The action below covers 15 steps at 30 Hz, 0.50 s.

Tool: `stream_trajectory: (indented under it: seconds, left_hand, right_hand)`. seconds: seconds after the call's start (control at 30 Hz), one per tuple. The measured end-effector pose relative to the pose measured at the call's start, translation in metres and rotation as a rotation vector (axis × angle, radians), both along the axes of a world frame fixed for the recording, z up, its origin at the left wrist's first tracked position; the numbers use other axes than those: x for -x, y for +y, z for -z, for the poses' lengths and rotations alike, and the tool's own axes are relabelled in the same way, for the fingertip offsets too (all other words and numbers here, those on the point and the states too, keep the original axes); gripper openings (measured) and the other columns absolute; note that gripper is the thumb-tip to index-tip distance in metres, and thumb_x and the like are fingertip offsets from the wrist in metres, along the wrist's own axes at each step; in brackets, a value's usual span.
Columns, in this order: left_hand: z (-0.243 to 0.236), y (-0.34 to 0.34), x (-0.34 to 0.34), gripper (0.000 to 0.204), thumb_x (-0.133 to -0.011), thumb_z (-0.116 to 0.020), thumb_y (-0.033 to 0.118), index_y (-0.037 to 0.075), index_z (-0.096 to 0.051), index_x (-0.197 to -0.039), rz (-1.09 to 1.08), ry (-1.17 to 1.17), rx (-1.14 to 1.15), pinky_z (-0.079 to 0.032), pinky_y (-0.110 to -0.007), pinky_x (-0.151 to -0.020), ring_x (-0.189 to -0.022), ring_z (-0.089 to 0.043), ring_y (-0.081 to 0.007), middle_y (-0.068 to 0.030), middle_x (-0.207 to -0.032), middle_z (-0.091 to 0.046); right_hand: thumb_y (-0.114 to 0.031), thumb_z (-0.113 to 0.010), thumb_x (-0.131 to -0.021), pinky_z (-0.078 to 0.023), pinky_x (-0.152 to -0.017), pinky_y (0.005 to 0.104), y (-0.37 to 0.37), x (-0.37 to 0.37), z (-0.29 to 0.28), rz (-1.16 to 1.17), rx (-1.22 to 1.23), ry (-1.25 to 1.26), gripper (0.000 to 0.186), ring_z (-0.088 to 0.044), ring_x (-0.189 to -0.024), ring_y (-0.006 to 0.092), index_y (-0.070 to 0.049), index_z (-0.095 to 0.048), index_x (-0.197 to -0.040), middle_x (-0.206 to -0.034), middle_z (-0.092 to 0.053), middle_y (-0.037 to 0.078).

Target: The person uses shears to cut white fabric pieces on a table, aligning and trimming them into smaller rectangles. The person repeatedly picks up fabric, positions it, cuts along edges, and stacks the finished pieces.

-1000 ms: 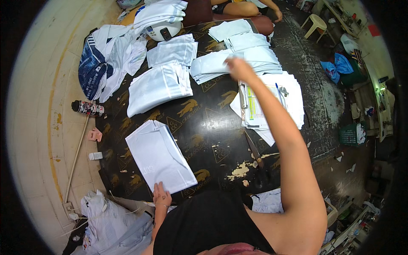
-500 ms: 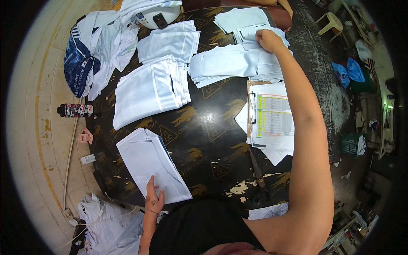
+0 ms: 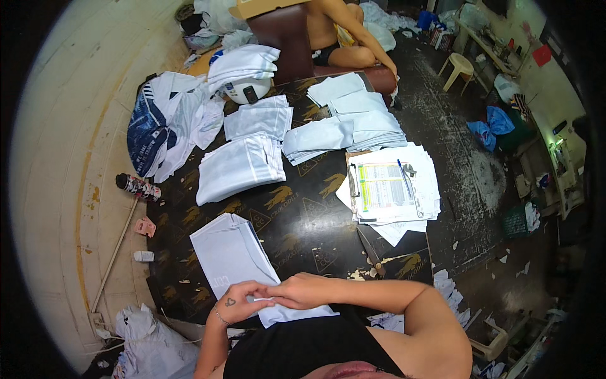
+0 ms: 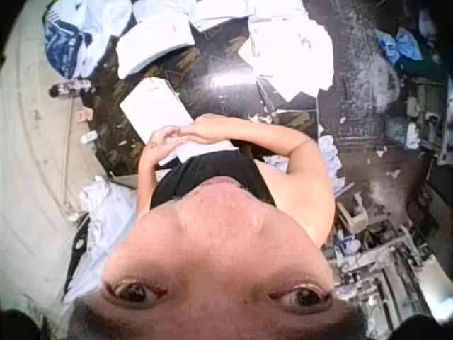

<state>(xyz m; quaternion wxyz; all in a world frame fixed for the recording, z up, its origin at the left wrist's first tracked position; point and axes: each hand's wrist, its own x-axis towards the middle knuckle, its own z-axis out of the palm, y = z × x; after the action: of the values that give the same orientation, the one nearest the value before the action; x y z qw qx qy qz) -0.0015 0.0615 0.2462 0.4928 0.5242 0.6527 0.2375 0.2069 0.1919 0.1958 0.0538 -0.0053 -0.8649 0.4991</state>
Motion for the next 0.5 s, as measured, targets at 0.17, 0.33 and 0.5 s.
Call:
stream_trajectory:
  seconds: [0.17, 0.33, 0.5]
  left_hand:
    - [-0.020, -0.072, 0.040, 0.028, -0.091, -0.081, 0.022, 0.004, -0.077, -0.112, 0.017, 0.182, 0.129, -0.056, -0.031, -0.071, -0.079, -0.068, -0.0151, -0.0073, -0.091, -0.074]
    - [-0.034, -0.077, 0.132, 0.020, -0.094, -0.069, 0.018, 0.000, -0.068, -0.103, -0.178, 0.695, -0.614, -0.054, -0.042, -0.076, -0.089, -0.069, -0.0370, -0.0186, -0.094, -0.067]
    - [0.003, -0.077, 0.199, 0.017, -0.096, -0.070, 0.017, 0.002, -0.070, -0.105, -0.576, 0.453, -0.738, -0.055, -0.036, -0.069, -0.077, -0.072, -0.0268, -0.0148, -0.098, -0.071]
  right_hand:
    - [-0.033, -0.075, -0.090, -0.057, -0.082, 0.0527, -0.021, 0.001, -0.023, -0.062, 0.030, -0.222, 0.056, -0.073, -0.088, 0.0421, -0.016, -0.053, -0.139, -0.094, -0.074, 0.021]
    - [-0.024, -0.076, -0.084, -0.056, -0.076, 0.0506, 0.029, 0.080, -0.038, 0.271, -0.325, -0.112, 0.031, -0.070, -0.086, 0.0381, -0.011, -0.072, -0.112, -0.090, -0.074, 0.017]
    - [-0.011, -0.073, -0.089, -0.051, -0.087, 0.0454, 0.040, 0.168, -0.018, 0.573, -0.557, 0.525, 0.013, -0.063, -0.096, 0.0368, -0.007, -0.073, -0.101, -0.100, -0.072, 0.013]
